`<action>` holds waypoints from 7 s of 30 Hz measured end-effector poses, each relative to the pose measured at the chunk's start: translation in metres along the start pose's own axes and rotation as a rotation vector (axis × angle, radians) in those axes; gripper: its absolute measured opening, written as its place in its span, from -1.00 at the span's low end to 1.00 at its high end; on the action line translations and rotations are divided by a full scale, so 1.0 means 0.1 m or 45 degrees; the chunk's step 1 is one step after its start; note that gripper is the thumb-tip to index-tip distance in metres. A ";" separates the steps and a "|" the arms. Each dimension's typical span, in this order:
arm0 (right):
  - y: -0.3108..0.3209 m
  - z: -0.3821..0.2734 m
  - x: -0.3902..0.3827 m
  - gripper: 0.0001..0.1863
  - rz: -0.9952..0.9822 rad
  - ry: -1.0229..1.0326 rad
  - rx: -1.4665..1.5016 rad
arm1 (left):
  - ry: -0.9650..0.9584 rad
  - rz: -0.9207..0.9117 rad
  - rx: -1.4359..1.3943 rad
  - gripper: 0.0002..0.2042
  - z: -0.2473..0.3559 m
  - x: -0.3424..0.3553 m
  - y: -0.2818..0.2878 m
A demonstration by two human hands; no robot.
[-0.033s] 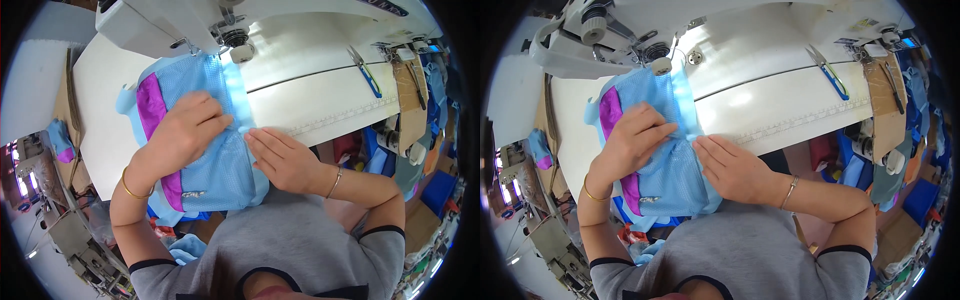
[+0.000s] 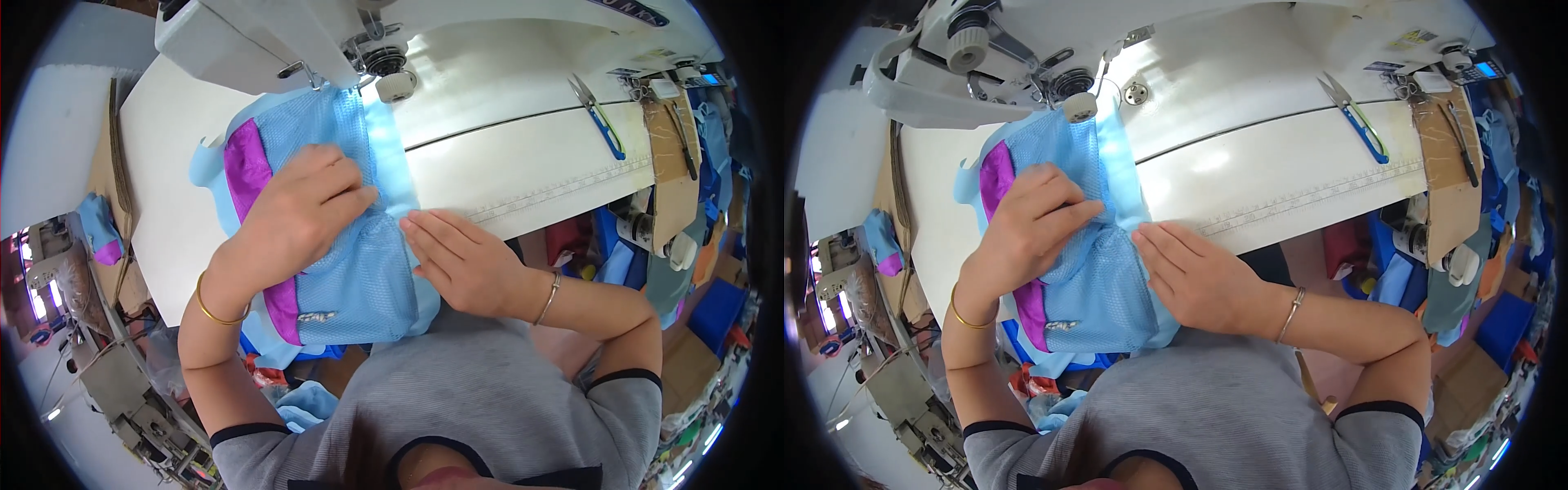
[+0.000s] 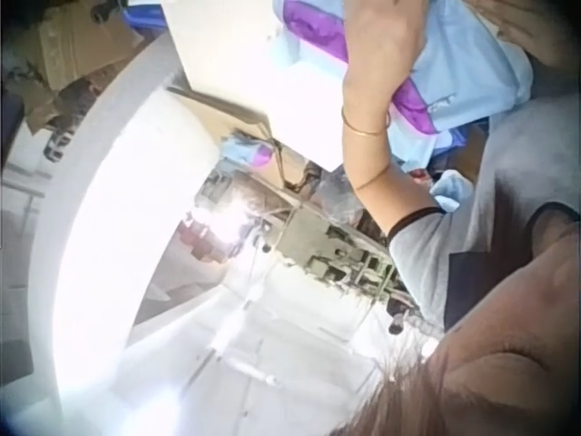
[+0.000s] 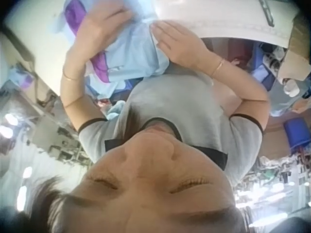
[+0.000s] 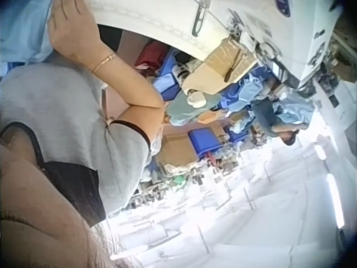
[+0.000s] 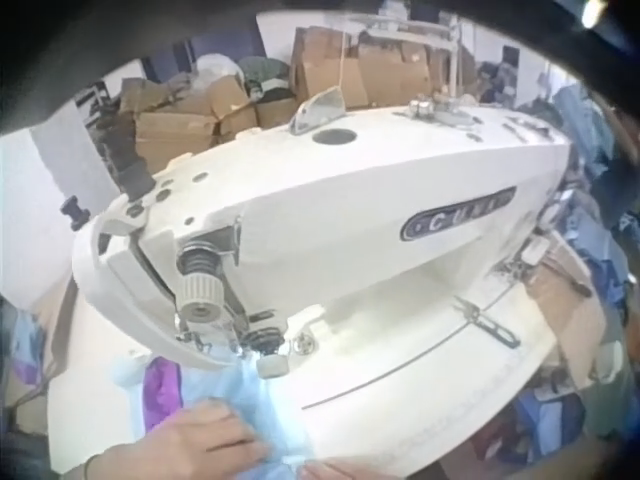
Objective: Sewing together fabric components for a light blue and purple bag using an industrial sewing machine.
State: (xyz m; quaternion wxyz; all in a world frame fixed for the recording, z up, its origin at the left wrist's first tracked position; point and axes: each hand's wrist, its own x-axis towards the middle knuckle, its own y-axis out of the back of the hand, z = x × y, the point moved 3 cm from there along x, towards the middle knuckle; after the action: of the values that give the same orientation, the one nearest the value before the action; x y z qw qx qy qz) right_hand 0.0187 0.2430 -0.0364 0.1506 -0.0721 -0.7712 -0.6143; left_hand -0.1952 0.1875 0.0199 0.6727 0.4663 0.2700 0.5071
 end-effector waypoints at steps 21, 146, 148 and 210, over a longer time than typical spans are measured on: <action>0.00 -0.08 0.08 -0.61 0.064 -0.116 0.167 | -0.099 0.254 -0.031 -0.76 -0.13 -0.15 -0.26; -0.04 0.37 0.34 -0.58 0.143 -0.341 -0.142 | 0.069 0.128 0.061 -0.48 0.01 -0.05 -0.14; -0.03 0.36 0.32 -0.57 0.128 -0.358 -0.149 | 0.055 0.191 0.221 -0.55 -0.01 -0.08 -0.23; -0.17 0.76 0.89 -0.65 -0.349 -1.399 1.641 | -0.171 0.541 0.227 -0.69 -0.27 -0.11 -0.21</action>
State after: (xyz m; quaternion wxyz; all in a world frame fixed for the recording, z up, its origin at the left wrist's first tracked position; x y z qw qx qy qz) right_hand -0.0811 0.3063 -0.0387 -0.3084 -0.1660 -0.9352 0.0531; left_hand -0.2128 0.1859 -0.0115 0.5234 0.6028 0.1641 0.5795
